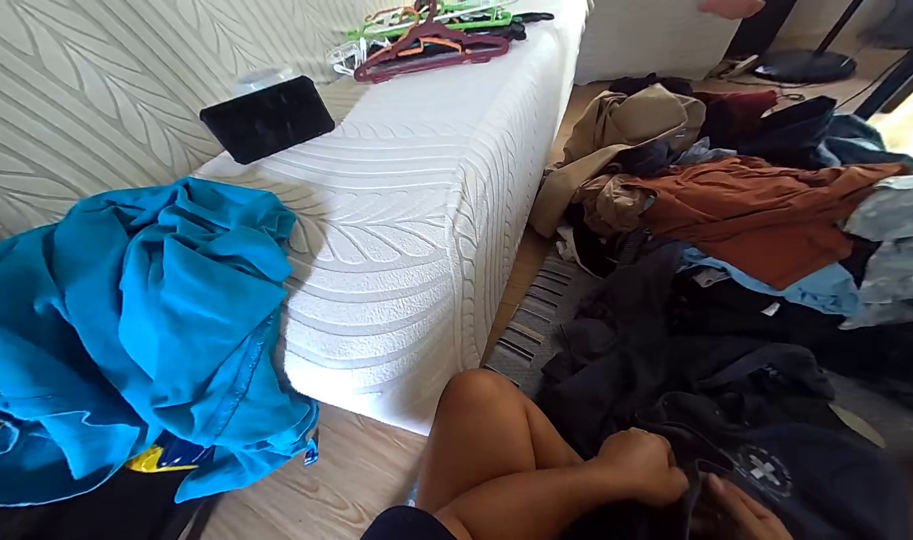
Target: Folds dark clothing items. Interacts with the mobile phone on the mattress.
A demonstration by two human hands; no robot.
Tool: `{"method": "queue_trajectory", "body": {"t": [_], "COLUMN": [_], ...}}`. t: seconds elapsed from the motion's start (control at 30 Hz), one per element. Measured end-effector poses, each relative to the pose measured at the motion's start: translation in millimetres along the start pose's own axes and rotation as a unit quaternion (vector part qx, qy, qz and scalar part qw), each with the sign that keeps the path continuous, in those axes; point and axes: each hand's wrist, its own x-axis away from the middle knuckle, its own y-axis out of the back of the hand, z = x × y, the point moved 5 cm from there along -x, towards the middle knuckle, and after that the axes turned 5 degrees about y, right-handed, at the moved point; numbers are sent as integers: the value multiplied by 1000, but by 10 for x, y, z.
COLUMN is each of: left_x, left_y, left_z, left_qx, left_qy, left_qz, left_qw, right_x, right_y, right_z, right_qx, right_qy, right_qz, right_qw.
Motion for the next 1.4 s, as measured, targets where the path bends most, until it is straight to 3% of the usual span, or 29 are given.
{"method": "queue_trajectory", "body": {"t": [0.1, 0.33, 0.53, 0.7, 0.87, 1.07, 1.2, 1.4], "left_x": [0, -49, -63, -69, -77, -62, -28, -5], "left_y": [22, -23, -31, 8, 38, 49, 50, 18], "left_z": [3, 92, 32, 86, 139, 88, 74, -18], "left_qx": [21, 46, -69, -67, -69, -33, -22, -97], "left_qy": [12, 56, 66, 41, 75, 29, -18, -65], "left_qz": [1, -8, -21, -26, 6, 17, -6, -14], "left_qw": [1000, 997, 995, 997, 995, 999, 1000, 993], "right_x": [-20, -43, -63, -84, -112, -73, -44, 10], "right_y": [55, -24, -96, -135, -171, -86, -94, -109], "right_z": [-11, -127, -114, -122, -139, -109, -81, 26], "right_qx": [-11, 62, 74, 93, 174, 212, 168, 122], "right_qy": [3, -24, -53, -40, -5, 19, 39, 35], "right_qz": [46, -3, 4, 4, -4, -21, -7, 10], "right_qw": [999, 998, 996, 995, 985, 977, 985, 992]}}
